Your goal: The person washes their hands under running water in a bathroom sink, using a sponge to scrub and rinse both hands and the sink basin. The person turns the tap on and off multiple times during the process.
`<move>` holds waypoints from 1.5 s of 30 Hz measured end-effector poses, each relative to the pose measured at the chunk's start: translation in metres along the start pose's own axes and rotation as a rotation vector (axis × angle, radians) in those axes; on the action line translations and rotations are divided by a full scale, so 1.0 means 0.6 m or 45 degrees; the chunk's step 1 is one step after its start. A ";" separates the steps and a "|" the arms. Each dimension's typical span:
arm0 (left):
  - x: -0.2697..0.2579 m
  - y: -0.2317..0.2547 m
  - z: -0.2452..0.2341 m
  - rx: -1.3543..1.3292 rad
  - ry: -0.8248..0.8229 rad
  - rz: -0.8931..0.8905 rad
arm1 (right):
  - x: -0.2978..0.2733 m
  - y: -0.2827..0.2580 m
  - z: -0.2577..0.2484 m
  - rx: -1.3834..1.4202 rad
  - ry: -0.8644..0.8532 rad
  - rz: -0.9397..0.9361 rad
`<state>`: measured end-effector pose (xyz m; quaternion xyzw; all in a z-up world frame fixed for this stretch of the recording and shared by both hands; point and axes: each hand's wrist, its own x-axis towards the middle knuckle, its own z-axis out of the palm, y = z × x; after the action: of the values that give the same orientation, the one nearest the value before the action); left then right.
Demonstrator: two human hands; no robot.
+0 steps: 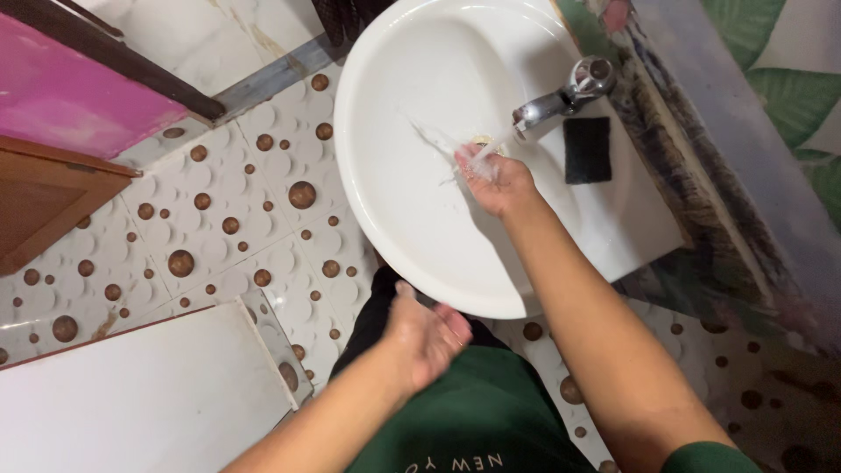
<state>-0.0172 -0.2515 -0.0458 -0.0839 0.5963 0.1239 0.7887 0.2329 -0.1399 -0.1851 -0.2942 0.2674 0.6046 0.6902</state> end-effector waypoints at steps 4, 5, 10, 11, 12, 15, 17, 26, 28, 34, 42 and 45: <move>-0.011 -0.017 0.010 0.190 -0.146 -0.391 | -0.002 -0.001 0.010 0.083 0.061 0.020; -0.005 -0.015 0.014 0.214 -0.256 -0.362 | 0.000 -0.004 0.011 0.076 0.039 0.032; 0.029 -0.001 0.020 0.187 -0.472 -0.315 | 0.011 -0.027 0.014 -0.075 -0.041 0.028; 0.029 0.000 0.017 0.134 -0.461 -0.336 | 0.010 -0.029 0.014 -0.038 -0.019 0.032; 0.028 0.002 0.016 0.080 -0.450 -0.356 | 0.009 -0.031 0.016 -0.001 0.003 0.036; 0.010 0.008 0.021 -0.009 -0.354 -0.337 | 0.006 -0.030 0.025 0.003 0.060 0.018; 0.002 0.012 0.026 0.000 -0.351 -0.322 | 0.005 -0.033 0.025 0.029 0.066 0.022; 0.028 0.021 0.013 -0.144 -0.620 -0.523 | -0.027 -0.020 0.040 -0.354 -0.031 0.049; 0.023 0.026 0.022 -0.184 -0.464 -0.528 | -0.085 -0.011 0.059 -0.683 -0.142 0.185; 0.010 0.040 0.048 -0.444 -0.159 -0.624 | -0.318 0.061 0.080 -1.996 0.266 0.400; 0.035 0.147 0.208 -0.560 -0.523 -0.196 | -0.442 0.048 0.076 -1.976 0.154 -0.617; 0.037 0.247 0.309 -0.380 -0.907 -0.029 | -0.474 0.042 0.108 -1.616 0.145 -0.723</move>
<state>0.1153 -0.0557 -0.0137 -0.1561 0.2593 0.2222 0.9268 0.1729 -0.2828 0.0630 -0.7305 -0.1890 0.4239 0.5010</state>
